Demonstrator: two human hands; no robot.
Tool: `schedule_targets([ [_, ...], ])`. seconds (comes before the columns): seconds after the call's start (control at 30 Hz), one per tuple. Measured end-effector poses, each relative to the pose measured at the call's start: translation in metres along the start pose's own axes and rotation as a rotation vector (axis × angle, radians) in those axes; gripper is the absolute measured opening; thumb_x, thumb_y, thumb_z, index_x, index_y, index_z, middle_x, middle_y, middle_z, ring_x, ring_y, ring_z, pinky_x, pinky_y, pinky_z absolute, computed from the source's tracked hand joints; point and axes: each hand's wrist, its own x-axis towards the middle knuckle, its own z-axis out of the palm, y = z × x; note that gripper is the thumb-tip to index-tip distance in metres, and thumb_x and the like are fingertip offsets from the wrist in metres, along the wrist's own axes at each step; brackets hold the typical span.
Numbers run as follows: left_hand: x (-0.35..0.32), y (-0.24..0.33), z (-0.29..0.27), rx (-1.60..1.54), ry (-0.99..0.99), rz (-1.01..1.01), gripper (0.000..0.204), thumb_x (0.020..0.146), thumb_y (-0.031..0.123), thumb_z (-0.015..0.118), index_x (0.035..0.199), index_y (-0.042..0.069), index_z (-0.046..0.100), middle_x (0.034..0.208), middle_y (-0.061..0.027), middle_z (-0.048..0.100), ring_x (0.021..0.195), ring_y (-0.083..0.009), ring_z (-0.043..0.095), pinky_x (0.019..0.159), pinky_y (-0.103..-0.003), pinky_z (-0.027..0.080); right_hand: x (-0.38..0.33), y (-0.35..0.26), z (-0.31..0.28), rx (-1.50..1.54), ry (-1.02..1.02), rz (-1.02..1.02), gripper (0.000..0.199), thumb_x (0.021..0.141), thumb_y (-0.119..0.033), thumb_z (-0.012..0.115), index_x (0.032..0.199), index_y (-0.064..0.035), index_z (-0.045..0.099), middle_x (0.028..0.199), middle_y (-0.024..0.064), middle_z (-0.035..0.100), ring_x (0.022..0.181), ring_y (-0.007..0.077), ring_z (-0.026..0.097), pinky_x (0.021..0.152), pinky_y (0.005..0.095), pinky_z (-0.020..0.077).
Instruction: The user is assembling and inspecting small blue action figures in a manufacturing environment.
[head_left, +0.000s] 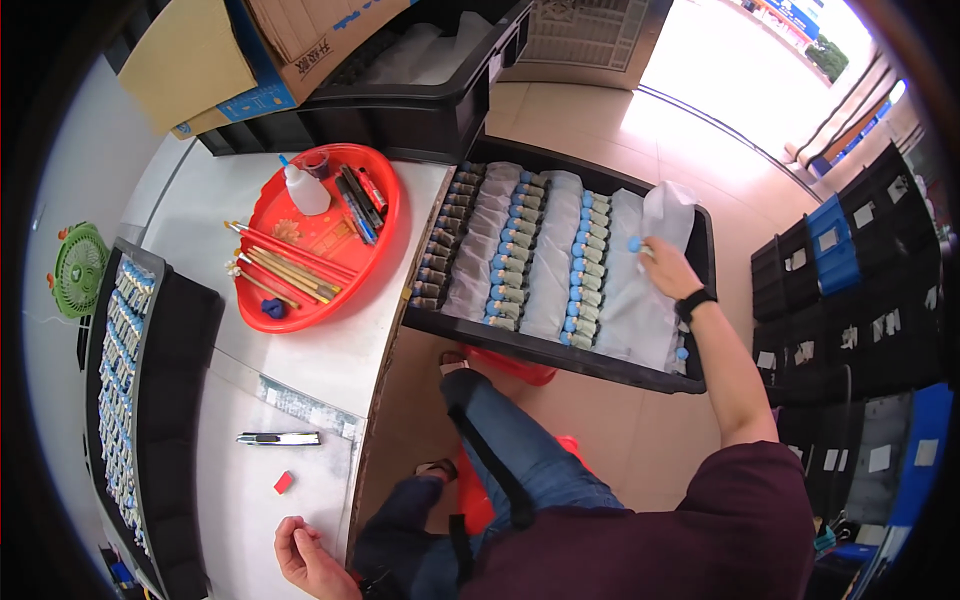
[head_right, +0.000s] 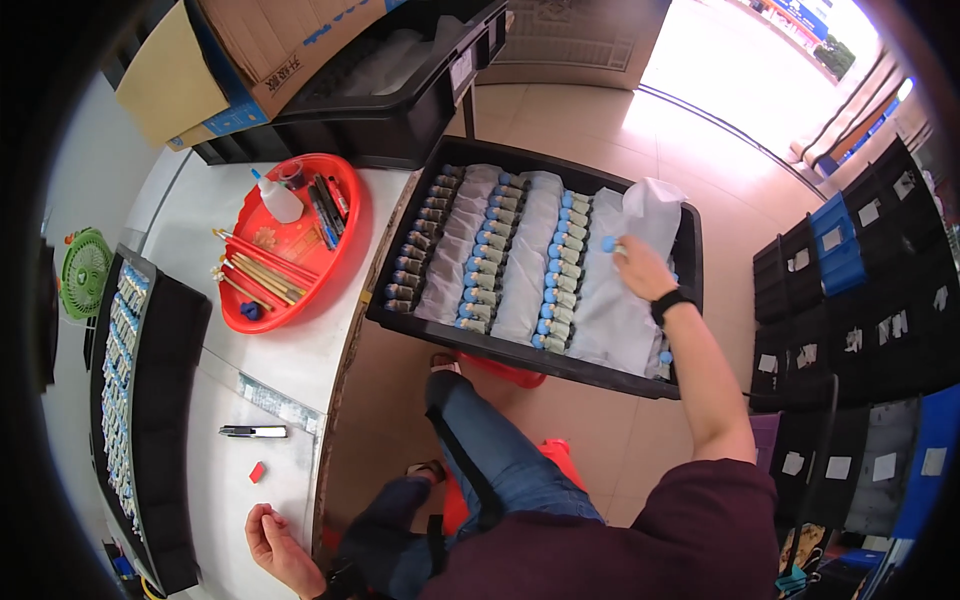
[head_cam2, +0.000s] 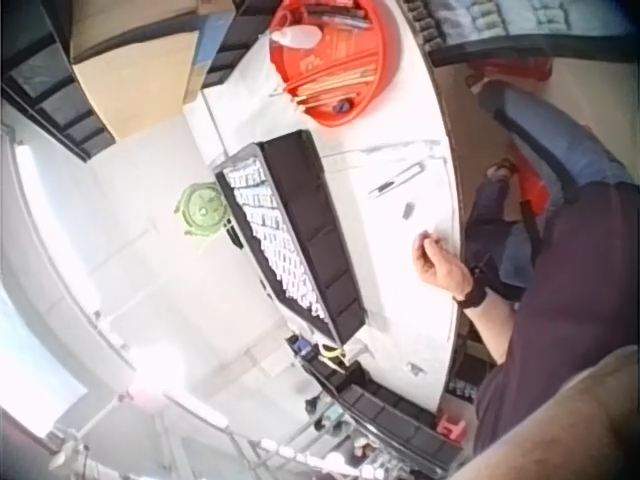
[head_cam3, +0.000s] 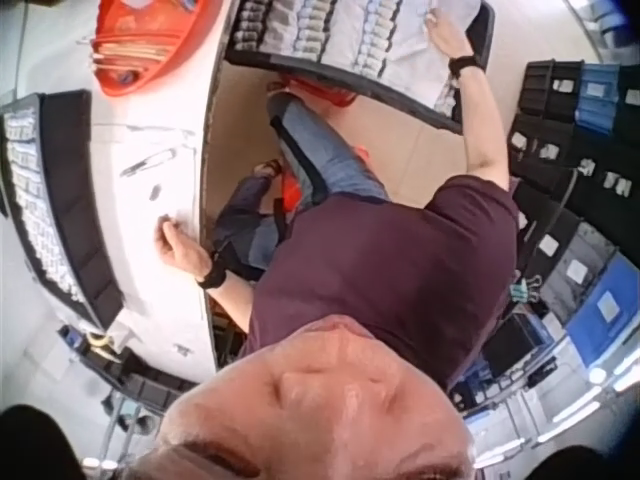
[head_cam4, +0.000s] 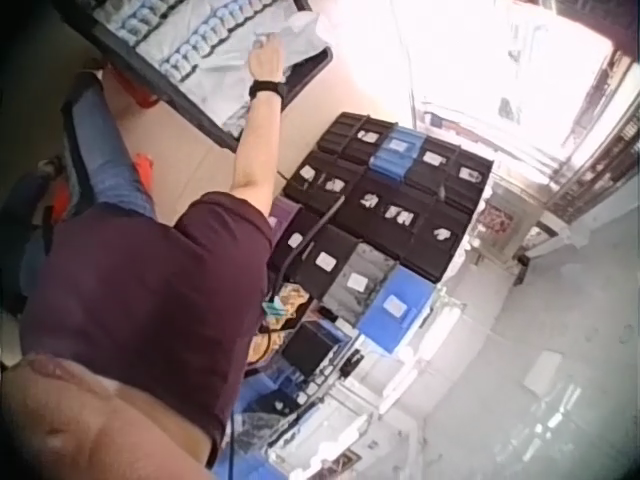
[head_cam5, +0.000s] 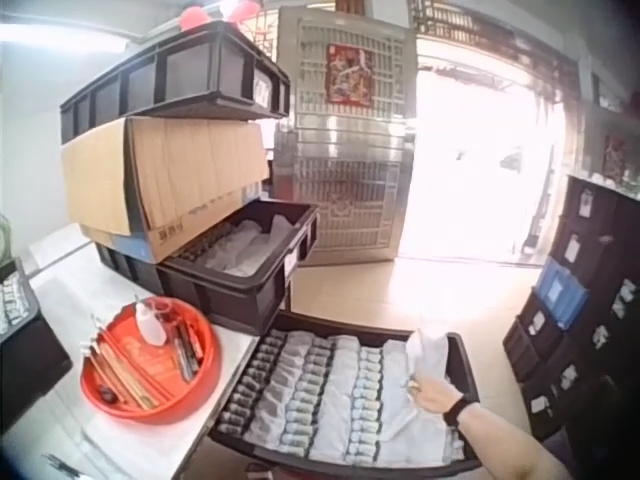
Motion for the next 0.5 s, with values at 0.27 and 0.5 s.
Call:
schedule_targets([
  [0.27,0.006,-0.012,-0.006,-0.089,-0.042,-0.003,0.019,0.087,0.005,0.05,0.103,-0.004,0.054,0.092,-0.0082,0.057,0.076,-0.0111,0.05,0.069,-0.021,0.041,-0.071,0.089,-0.067,-0.064,0.129,0.276,0.026,0.077,-0.014,0.052,0.095,0.0044,0.054,0.091,0.0241,0.057,0.089,0.0379,0.055,0.077,0.0413,0.0429],
  [0.5,0.011,-0.048,-0.026,0.083,-0.009,0.056,0.018,0.086,0.008,0.053,0.1,-0.003,0.055,0.086,-0.0069,0.058,0.072,-0.0125,0.051,0.065,-0.022,0.042,-0.08,0.027,-0.053,-0.161,0.343,0.032,0.023,0.074,-0.008,0.058,0.096,0.0008,0.056,0.094,0.0193,0.058,0.089,0.0349,0.054,0.077,0.0408,0.0429],
])
